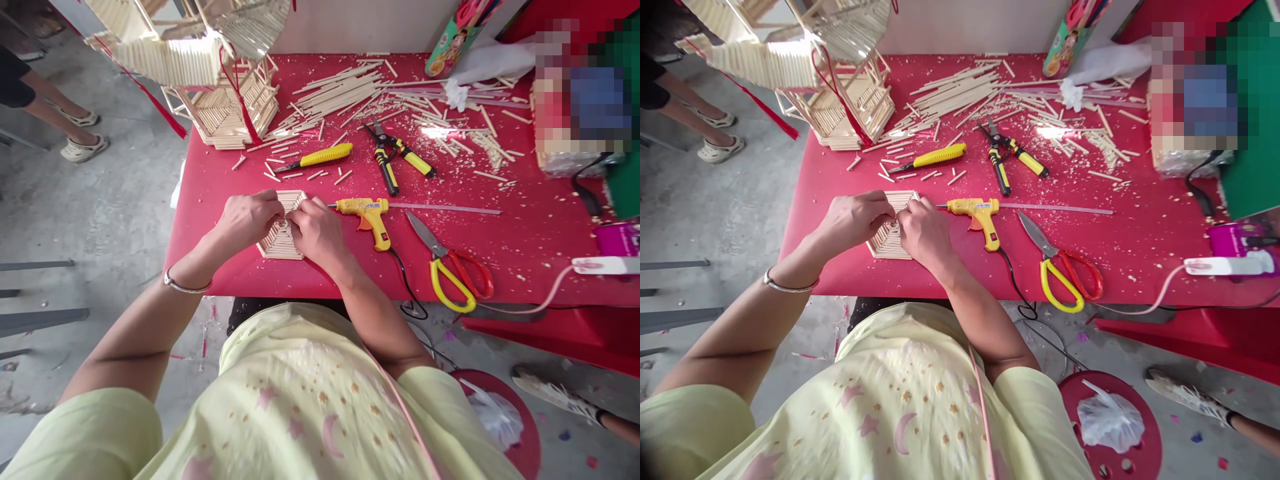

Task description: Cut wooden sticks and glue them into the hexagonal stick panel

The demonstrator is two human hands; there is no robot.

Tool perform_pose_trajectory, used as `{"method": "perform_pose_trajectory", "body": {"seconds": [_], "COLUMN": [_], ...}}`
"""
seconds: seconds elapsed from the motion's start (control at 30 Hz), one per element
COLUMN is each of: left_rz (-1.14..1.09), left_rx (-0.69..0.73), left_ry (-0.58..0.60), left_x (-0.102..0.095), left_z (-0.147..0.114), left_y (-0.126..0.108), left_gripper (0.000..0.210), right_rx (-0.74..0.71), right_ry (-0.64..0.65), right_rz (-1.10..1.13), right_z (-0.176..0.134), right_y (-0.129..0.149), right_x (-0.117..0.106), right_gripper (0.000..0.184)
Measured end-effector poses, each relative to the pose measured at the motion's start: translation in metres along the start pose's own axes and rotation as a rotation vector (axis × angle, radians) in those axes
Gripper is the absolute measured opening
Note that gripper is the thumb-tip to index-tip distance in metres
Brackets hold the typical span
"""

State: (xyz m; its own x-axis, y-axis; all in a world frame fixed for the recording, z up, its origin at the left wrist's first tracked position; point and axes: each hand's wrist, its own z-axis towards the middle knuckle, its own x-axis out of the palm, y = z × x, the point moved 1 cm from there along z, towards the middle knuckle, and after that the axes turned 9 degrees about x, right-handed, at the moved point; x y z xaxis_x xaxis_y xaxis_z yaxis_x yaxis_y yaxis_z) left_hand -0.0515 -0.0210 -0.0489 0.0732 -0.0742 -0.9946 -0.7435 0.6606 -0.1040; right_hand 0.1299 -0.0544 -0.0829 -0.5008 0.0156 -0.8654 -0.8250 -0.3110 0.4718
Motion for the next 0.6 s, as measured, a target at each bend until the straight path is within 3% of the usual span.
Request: {"method": "perform_pose_trajectory", "body": {"seconds": [0.6], "left_rz": [-0.170], "left_rx": [-0.055], "left_ry": [-0.049], "left_x": [0.0045], "left_z": [0.0016], "left_y": [0.0065], "left_gripper": [0.028], "right_rx": [-0.009], "right_ry": [0.007], "right_rz": [-0.012], "right_z": [-0.0012], "right_y": [-0.0002], "right_x": [0.0007], "right_gripper": [0.031]}}
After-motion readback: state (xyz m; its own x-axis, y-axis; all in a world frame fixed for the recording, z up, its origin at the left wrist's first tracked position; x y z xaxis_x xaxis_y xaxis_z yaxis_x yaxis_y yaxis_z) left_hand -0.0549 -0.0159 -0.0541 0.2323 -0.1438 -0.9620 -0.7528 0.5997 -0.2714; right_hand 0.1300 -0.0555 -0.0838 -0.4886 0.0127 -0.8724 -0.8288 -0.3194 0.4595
